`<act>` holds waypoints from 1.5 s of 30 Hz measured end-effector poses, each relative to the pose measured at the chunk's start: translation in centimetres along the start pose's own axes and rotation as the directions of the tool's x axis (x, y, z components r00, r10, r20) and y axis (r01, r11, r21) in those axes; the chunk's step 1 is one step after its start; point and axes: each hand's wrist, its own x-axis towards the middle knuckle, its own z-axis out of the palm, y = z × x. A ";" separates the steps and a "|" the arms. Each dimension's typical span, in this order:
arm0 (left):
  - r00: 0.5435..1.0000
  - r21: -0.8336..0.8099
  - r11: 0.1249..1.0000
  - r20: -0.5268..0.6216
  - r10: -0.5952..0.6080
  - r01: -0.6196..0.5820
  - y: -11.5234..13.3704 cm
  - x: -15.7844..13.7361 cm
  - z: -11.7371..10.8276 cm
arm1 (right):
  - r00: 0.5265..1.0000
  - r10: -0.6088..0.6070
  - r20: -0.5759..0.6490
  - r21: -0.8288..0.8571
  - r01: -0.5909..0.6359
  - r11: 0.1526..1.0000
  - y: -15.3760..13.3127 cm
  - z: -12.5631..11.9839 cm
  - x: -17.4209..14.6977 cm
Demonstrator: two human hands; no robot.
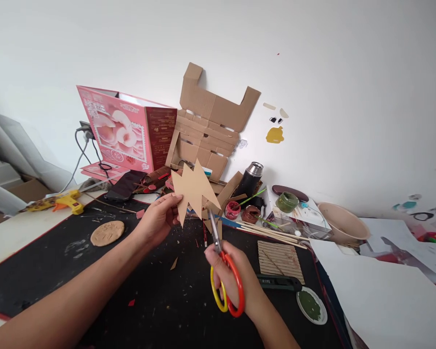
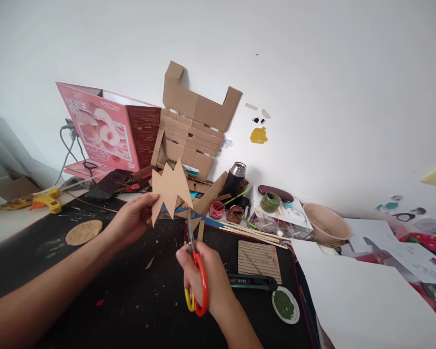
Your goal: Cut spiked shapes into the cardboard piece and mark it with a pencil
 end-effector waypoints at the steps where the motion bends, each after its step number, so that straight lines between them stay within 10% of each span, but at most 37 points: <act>1: 1.000 -0.006 1.000 -0.005 0.009 -0.009 0.1 0.0 0.0 | 0.999 -0.036 0.013 -0.119 0.038 0.992 -0.1 0.1 -0.2; 8: 0.999 -0.015 0.999 -0.020 0.047 -0.048 0.8 -0.5 0.3 | 0.977 -0.161 0.141 -0.626 0.214 0.750 -1.3 0.5 -0.8; 25: 0.997 0.091 0.994 0.054 0.053 -0.058 0.4 -1.1 0.4 | 0.985 -0.044 0.165 -0.531 0.126 0.838 -1.5 2.4 -1.1; 45: 0.994 0.149 0.987 0.097 0.039 -0.053 -0.3 -0.8 0.0 | 0.967 -0.204 0.149 -0.378 0.247 0.892 -0.7 1.4 -0.7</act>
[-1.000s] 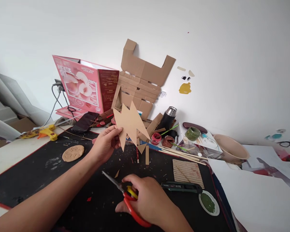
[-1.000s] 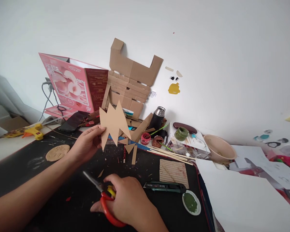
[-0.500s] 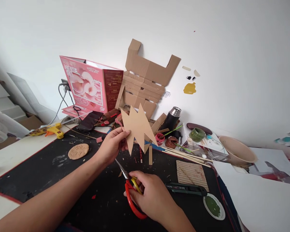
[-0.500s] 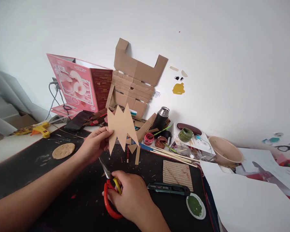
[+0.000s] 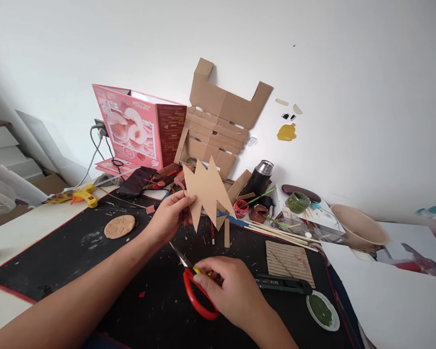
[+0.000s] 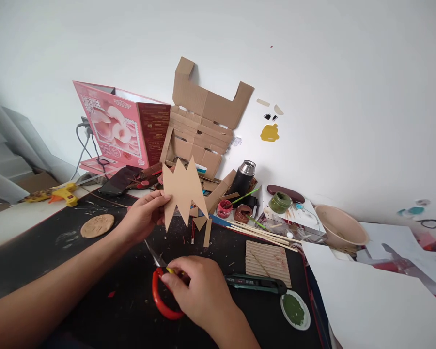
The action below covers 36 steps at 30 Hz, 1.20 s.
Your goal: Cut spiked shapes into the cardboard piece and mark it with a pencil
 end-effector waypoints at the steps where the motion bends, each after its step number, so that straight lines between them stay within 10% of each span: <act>1: 1.000 0.006 1.000 0.000 0.002 -0.002 0.0 0.0 0.0 | 0.999 0.005 -0.037 0.069 -0.002 0.998 0.3 -0.1 0.0; 9: 0.991 0.187 0.982 0.131 -0.028 0.003 0.3 -0.3 0.2 | 0.975 0.181 -0.127 0.635 -0.061 0.770 1.5 -2.0 1.0; 19: 0.941 0.546 0.832 0.323 -0.104 -0.096 2.6 -3.9 0.5 | 0.940 0.263 -0.218 0.727 -0.023 0.686 1.6 -2.4 0.7; 23: 0.954 0.859 0.472 0.062 0.292 -0.200 5.0 -4.6 -5.7 | 0.920 0.304 -0.247 0.761 -0.010 0.649 1.1 -2.9 0.7; 26: 0.898 0.994 0.072 -0.109 0.426 0.087 7.2 -4.7 -11.6 | 0.921 0.302 -0.244 0.754 -0.016 0.657 0.8 -3.0 0.7; 36: 0.909 0.932 -0.163 -0.258 0.328 0.323 7.5 -5.3 -19.7 | 0.930 0.295 -0.219 0.699 -0.061 0.712 1.2 -2.2 0.6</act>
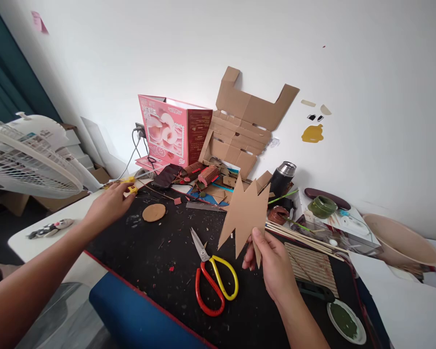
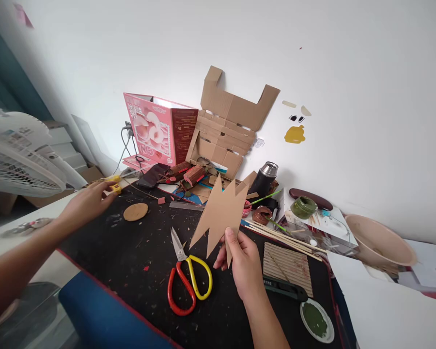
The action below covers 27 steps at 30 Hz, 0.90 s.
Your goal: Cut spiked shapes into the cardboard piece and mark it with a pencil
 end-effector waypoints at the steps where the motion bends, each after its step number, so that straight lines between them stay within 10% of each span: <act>1: 1.000 0.018 1.000 0.011 -0.011 0.011 -0.2 0.0 0.4 | 1.000 -0.001 0.004 -0.008 0.001 1.000 0.1 0.0 0.0; 27: 0.988 0.130 0.991 0.152 -0.033 0.013 -0.6 1.1 1.2 | 0.996 0.012 0.090 -0.137 0.000 0.991 0.7 0.5 0.0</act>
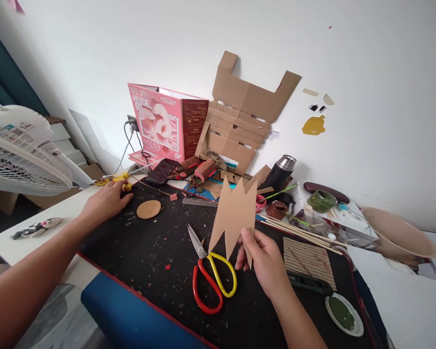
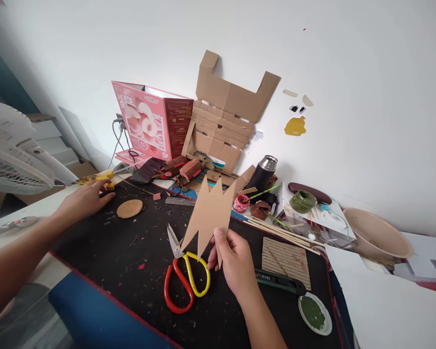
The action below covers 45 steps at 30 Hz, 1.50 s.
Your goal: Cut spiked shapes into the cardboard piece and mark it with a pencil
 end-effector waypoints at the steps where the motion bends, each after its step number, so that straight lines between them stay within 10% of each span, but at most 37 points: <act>1: 1.000 -0.001 1.000 0.002 -0.003 0.003 0.0 0.1 0.0 | 1.000 0.003 0.003 -0.001 -0.003 1.000 0.0 0.0 0.0; 12: 1.000 0.004 1.000 -0.002 -0.013 0.013 0.4 0.0 -0.3 | 1.000 0.009 0.007 -0.009 -0.009 1.000 0.1 0.0 0.2; 16: 0.984 -0.027 0.999 -0.173 0.030 -0.035 2.9 -1.7 -1.1 | 1.000 0.004 0.005 -0.006 -0.004 1.000 0.2 0.1 0.2; 19: 0.943 -0.225 0.942 -0.278 0.181 -0.248 6.6 -3.3 -1.7 | 1.000 0.006 -0.004 -0.007 -0.006 1.000 0.2 0.1 0.2; 22: 0.932 -0.582 0.738 -0.114 0.344 -0.343 11.2 -4.6 -2.0 | 1.000 -0.005 -0.020 -0.010 0.004 1.000 0.2 0.0 0.2; 28: 0.750 -0.927 0.311 0.051 0.659 -0.211 18.9 -5.5 -2.1 | 0.997 -0.027 -0.070 -0.011 0.027 1.000 0.1 -0.3 0.4; 33: 0.670 -0.960 0.238 0.083 0.737 -0.144 21.7 -5.8 -1.6 | 0.996 -0.031 -0.079 -0.029 0.029 0.999 0.0 -0.3 0.4; 45: 0.725 -0.950 0.125 0.299 0.621 0.285 20.2 -5.9 0.7 | 0.998 0.059 0.005 -0.004 -0.059 0.998 0.9 0.4 0.6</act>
